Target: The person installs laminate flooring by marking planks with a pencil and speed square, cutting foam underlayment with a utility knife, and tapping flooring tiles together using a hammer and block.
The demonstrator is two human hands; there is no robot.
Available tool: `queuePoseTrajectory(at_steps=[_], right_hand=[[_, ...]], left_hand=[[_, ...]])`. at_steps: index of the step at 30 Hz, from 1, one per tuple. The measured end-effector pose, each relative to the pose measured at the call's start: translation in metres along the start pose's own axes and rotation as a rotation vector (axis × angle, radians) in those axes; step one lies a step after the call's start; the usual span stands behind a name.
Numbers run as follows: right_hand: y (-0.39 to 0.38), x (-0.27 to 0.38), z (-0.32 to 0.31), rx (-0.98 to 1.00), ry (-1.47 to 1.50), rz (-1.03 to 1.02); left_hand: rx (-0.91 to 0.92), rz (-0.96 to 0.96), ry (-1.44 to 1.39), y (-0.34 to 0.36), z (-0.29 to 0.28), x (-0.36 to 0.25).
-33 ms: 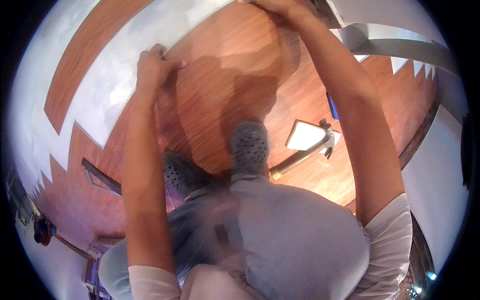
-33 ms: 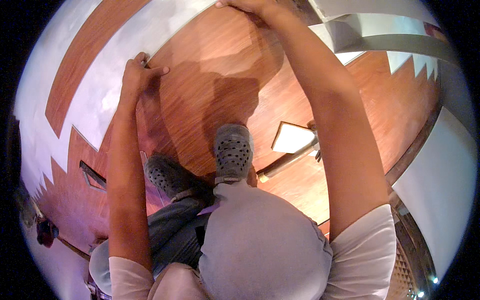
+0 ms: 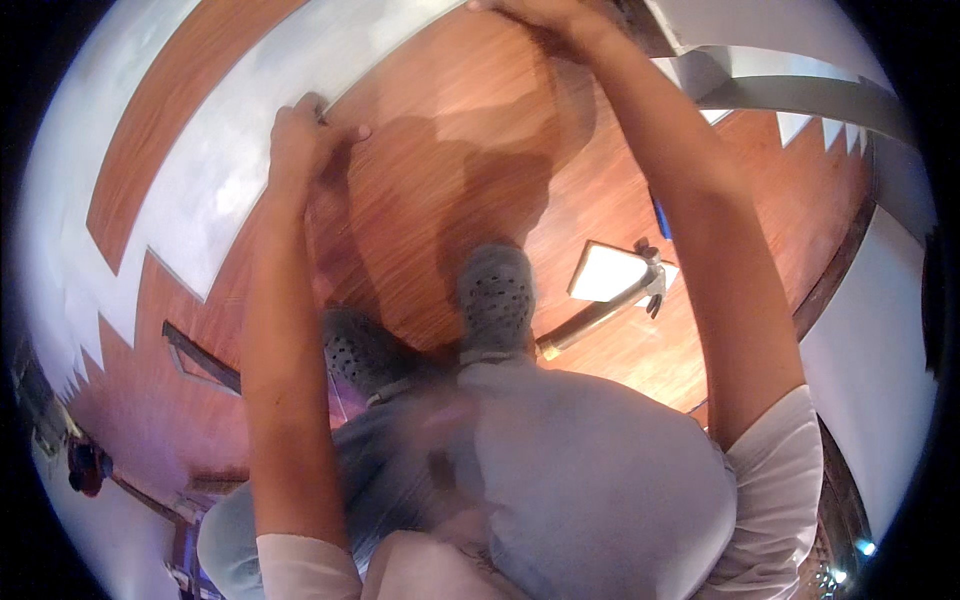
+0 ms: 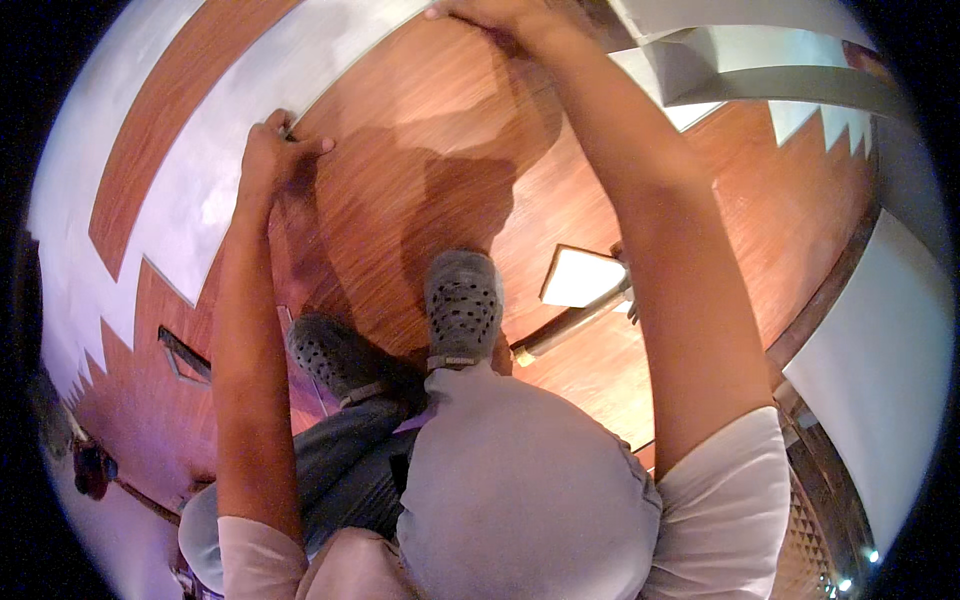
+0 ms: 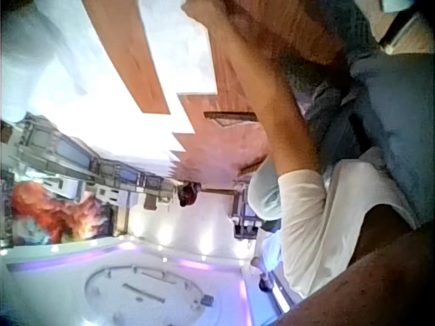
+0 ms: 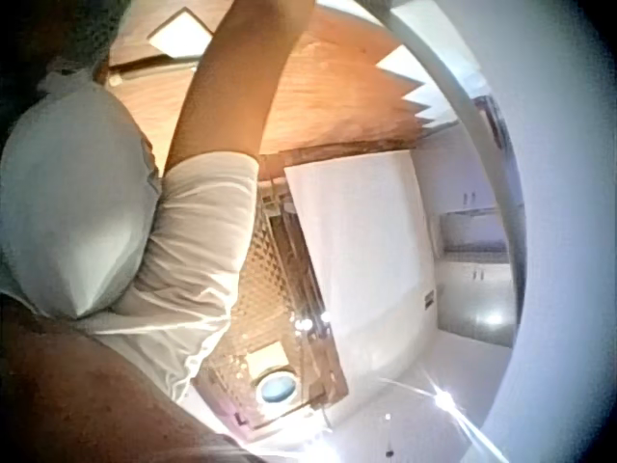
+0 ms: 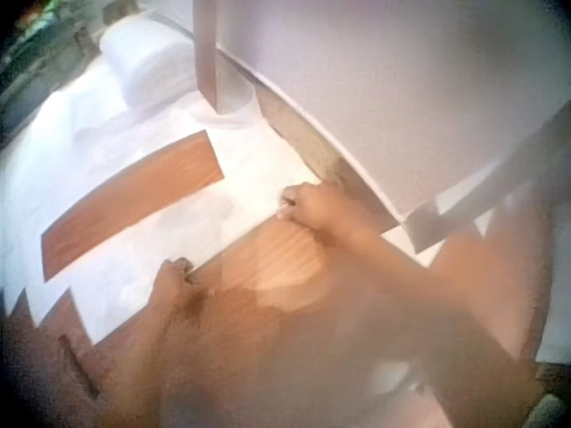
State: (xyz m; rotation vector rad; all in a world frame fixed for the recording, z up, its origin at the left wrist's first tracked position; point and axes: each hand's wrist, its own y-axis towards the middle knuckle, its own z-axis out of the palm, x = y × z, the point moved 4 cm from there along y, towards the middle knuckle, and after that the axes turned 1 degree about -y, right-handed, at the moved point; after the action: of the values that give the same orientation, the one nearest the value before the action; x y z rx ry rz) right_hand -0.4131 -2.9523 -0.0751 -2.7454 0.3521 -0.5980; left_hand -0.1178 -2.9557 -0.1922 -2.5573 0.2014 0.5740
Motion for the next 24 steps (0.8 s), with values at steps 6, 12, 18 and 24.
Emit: queuePoseTrajectory(at_steps=[6,12,18,24], right_hand=[[0.055,-0.098,0.066,-0.313,-0.020,-0.558],[-0.058,-0.070,0.106,-0.513,0.440,-0.296],[-0.281,-0.161,0.159,-0.435,0.308,0.190],[-0.399,-0.207,0.154,-0.404,0.168,0.892]], left_hand=[[-0.004,0.079,0.056,0.007,0.020,-0.007],[0.108,-0.046,-0.017,0.002,0.016,0.002],[0.017,0.078,-0.028,0.001,0.018,0.006],[-0.012,0.093,0.018,-0.004,0.015,-0.005]])
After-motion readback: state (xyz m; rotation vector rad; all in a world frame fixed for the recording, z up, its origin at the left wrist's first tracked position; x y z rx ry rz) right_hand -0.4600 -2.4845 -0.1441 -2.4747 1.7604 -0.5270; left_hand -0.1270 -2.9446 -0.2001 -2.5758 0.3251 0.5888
